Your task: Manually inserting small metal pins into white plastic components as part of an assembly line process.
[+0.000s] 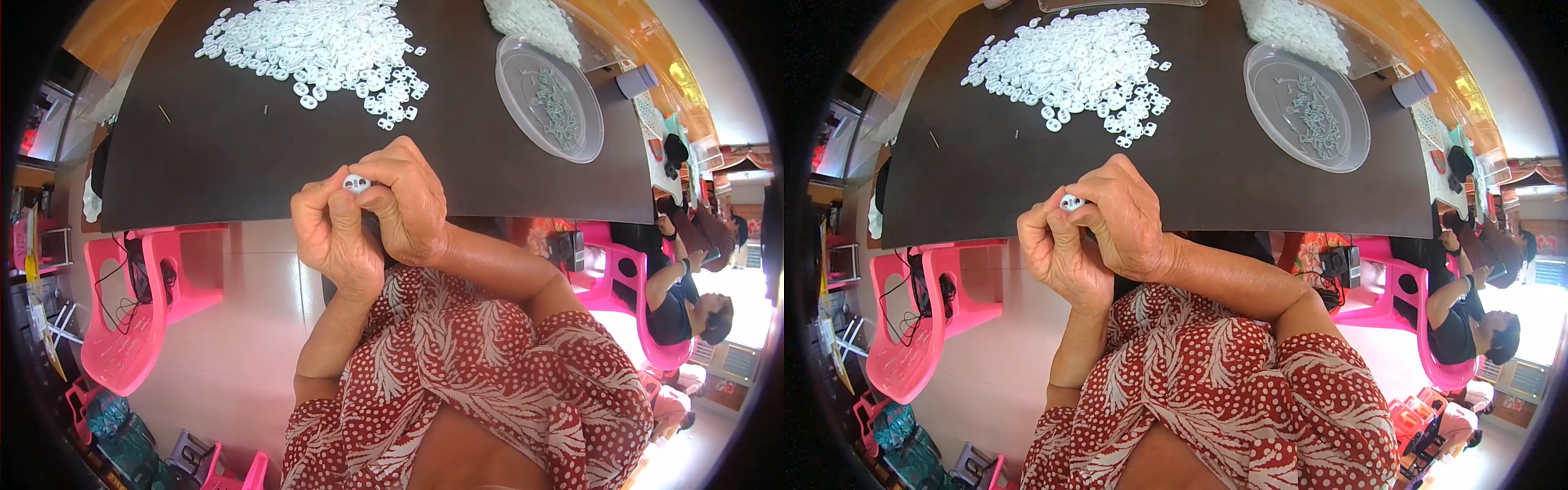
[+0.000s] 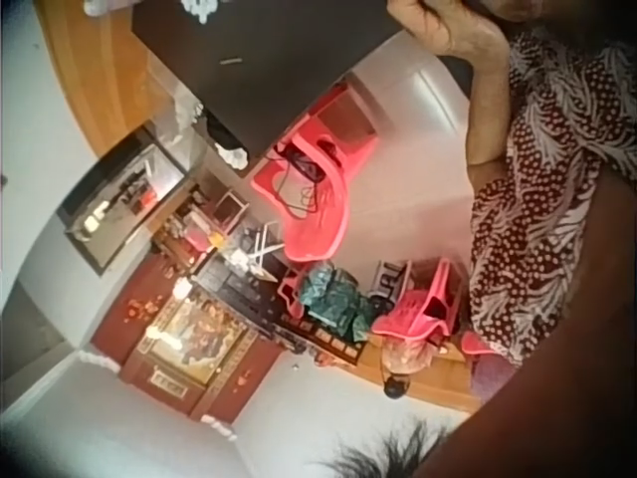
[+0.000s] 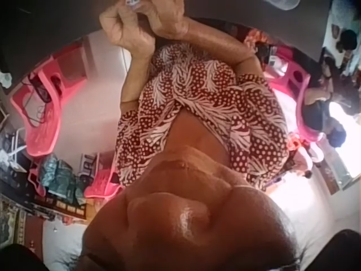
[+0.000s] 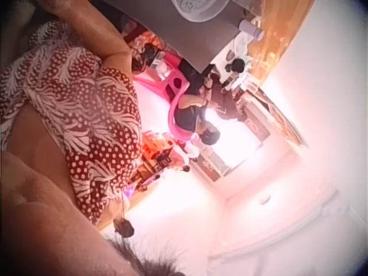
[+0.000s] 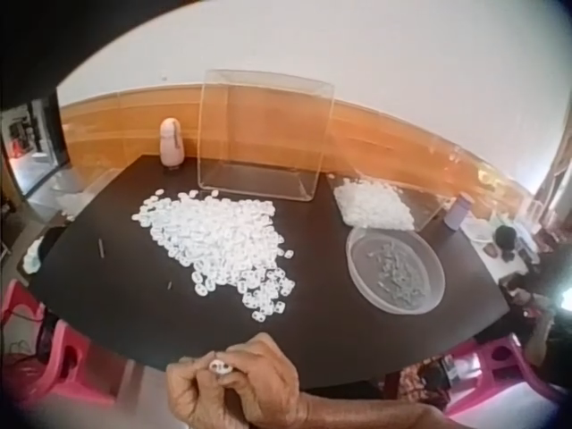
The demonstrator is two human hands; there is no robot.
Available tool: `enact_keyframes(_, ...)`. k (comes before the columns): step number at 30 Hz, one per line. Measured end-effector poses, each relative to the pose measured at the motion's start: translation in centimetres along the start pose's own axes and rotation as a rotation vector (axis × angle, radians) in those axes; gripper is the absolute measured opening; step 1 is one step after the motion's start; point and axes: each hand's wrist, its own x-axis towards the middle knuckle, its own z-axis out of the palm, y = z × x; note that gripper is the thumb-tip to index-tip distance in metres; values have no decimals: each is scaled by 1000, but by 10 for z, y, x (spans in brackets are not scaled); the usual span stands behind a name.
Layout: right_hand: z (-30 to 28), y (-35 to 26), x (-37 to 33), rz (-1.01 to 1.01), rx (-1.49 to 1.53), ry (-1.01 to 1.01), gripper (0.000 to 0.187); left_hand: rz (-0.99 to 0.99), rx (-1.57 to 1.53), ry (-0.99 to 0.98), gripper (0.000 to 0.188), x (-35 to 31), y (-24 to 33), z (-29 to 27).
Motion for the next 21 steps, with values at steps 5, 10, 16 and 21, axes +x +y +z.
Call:
enact_keyframes(5,1,-1,-1,-4,-3,9,17,103,160,-13,15,0,-1,-3)
enact_keyframes(10,2,3,-2,28,-17,-27,14,102,235,-14,15,2,-5,-4)
enact_keyframes(16,1,4,3,192,0,15,24,91,284,-49,18,14,-1,-2)
enact_keyframes(21,-52,26,32,275,-170,-43,16,-46,736,-17,18,63,1,-22)
